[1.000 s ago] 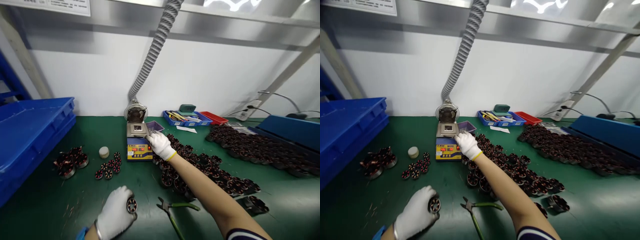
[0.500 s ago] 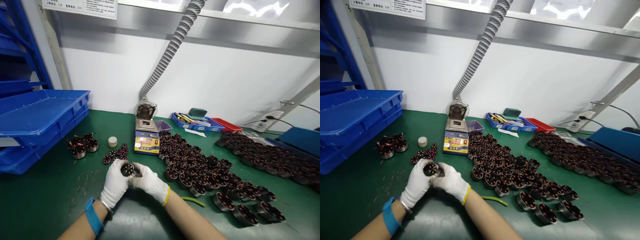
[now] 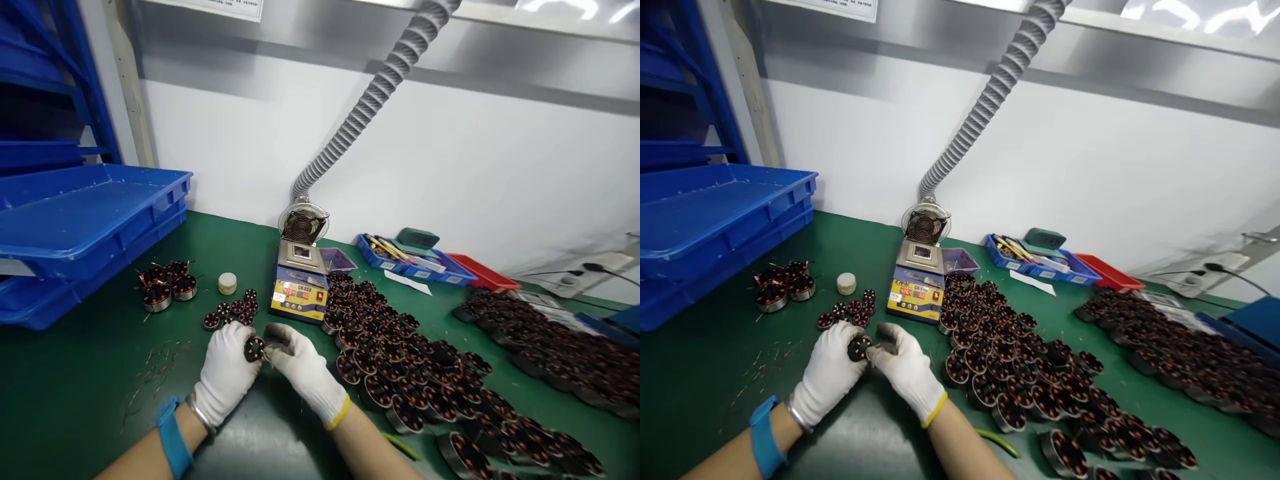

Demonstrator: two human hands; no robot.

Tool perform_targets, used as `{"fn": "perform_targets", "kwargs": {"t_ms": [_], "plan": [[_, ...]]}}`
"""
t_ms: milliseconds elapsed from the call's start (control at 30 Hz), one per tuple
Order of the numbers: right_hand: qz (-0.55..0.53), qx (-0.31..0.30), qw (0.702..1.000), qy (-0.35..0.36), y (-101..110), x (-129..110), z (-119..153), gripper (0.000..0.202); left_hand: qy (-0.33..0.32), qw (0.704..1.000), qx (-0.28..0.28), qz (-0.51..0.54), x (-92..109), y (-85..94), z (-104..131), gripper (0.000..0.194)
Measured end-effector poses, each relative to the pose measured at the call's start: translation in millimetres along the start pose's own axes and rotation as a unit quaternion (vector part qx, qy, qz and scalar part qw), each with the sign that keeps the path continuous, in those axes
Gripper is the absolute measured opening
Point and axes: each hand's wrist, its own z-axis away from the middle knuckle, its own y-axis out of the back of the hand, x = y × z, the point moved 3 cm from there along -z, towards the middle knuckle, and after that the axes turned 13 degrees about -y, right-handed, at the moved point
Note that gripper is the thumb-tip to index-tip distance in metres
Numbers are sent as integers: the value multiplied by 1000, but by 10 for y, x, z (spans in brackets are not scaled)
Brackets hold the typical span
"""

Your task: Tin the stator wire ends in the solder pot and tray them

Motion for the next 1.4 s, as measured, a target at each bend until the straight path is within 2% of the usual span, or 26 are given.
{"fn": "perform_targets", "kwargs": {"t_ms": [100, 200, 267, 367, 433, 500, 600, 700, 833, 900, 967, 1000, 1100, 1167, 1233, 1333, 1400], "plan": [[-27, -66, 997, -7, -66, -19, -22, 39, 2, 999, -2, 49, 49, -46, 33, 15], [8, -47, 998, 43, -56, -119, 63, 35, 11, 987, 23, 158, 46, -93, 74, 50], [87, -7, 992, 93, -20, -183, 132, 37, 23, 966, -5, 257, 28, -129, 85, 67], [246, 74, 953, 163, 33, -224, 196, 38, 69, 928, -44, 362, -4, -124, 67, 58], [308, 109, 926, 190, 54, -220, 207, 39, 90, 925, -47, 365, -17, -71, 40, 47], [328, 121, 917, 193, 70, -212, 203, 41, 99, 930, -68, 346, -13, -22, 17, 36], [301, 109, 933, 163, 92, -214, 189, 40, 118, 936, -120, 311, 2, 26, 6, 22], [243, 91, 958, 123, 112, -213, 156, 40, 130, 925, -152, 324, 20, 91, -3, 25], [102, 77, 989, 67, 144, -175, 54, 43, 193, 860, -215, 422, -35, 197, 17, 26], [21, 68, 997, 42, 148, -154, 10, 44, 231, 842, -164, 460, -122, 242, 23, 30], [-31, 55, 998, 26, 125, -147, 1, 44, 219, 856, -74, 462, -186, 258, 20, 37], [-44, 47, 998, 24, 103, -149, 11, 45, 192, 870, -50, 452, -183, 246, 21, 39], [-58, 13, 998, 27, 17, -161, 65, 45, 124, 915, -52, 380, -85, 163, 44, 37], [-68, -1, 998, 16, -20, -157, 81, 46, 138, 924, -46, 353, -34, 139, 62, 36], [-92, 2, 996, -13, -16, -140, 65, 47, 192, 908, -4, 372, -44, 166, 75, 36], [-142, 8, 989, -50, 25, -126, 20, 51, 285, 850, 79, 436, -128, 214, 92, 34], [-166, 0, 985, -42, 38, -142, 9, 52, 314, 811, 75, 487, -142, 179, 95, 29]]}}
